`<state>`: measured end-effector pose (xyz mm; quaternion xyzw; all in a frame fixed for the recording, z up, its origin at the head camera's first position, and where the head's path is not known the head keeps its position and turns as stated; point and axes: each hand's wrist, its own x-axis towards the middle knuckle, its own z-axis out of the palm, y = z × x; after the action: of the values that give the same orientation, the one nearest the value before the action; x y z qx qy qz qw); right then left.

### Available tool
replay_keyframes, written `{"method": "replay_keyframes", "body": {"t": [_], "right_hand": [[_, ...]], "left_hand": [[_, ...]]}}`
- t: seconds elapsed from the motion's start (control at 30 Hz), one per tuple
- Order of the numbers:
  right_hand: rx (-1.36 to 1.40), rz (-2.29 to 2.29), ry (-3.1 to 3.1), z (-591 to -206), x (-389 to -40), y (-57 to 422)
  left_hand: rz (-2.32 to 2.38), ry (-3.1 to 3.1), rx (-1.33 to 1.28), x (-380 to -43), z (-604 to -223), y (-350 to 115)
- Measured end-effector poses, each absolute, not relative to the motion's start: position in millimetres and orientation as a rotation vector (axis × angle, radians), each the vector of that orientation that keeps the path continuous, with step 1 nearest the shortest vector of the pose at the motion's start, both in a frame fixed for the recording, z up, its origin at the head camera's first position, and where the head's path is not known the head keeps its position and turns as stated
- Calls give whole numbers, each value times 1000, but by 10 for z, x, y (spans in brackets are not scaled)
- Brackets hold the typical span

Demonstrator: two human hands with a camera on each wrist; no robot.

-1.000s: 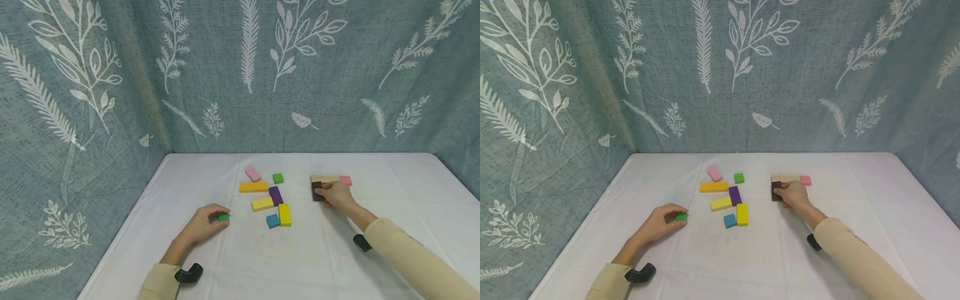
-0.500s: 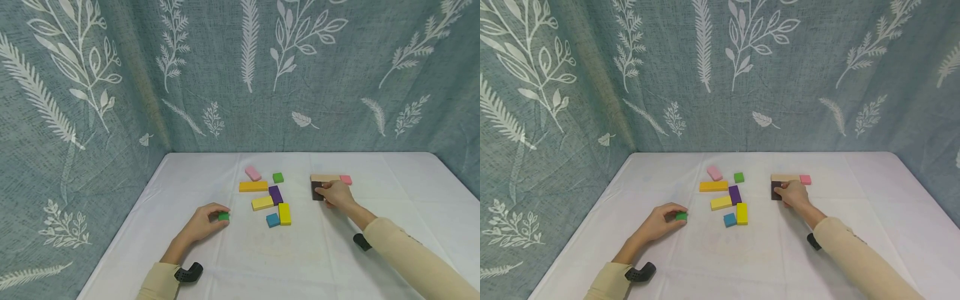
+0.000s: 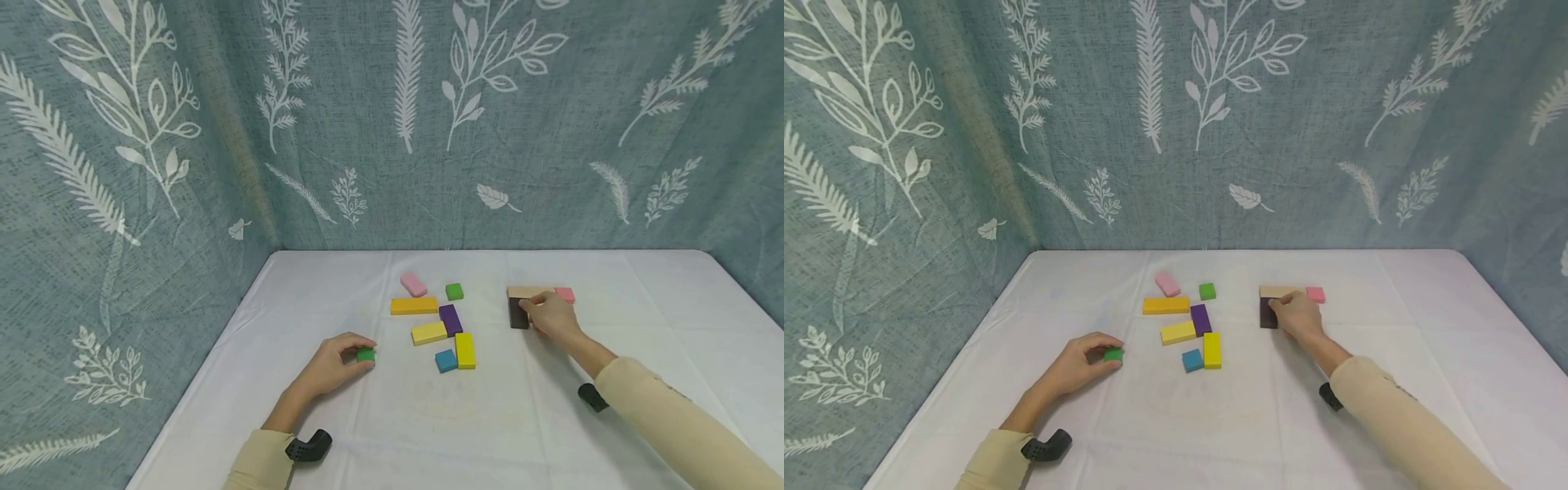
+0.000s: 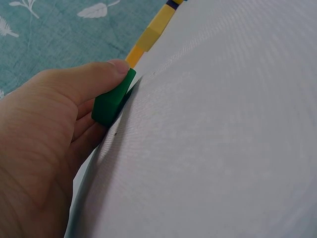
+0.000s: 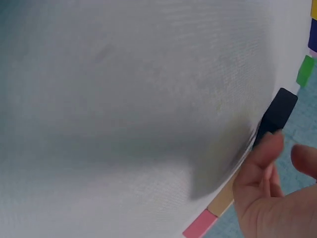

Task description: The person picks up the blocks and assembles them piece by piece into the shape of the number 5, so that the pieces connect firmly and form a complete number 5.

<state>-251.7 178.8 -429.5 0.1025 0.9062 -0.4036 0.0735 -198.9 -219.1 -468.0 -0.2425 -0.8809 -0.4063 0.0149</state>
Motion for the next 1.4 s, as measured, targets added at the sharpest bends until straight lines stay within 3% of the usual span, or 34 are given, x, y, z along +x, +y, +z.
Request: {"method": "replay_keyframes", "body": {"t": [1.4], "right_hand": [[150,-1518,2431,-4303,-2547,1066]], "left_hand": [[-1266,-2760,-733,-1987,-4678,-2202]]}}
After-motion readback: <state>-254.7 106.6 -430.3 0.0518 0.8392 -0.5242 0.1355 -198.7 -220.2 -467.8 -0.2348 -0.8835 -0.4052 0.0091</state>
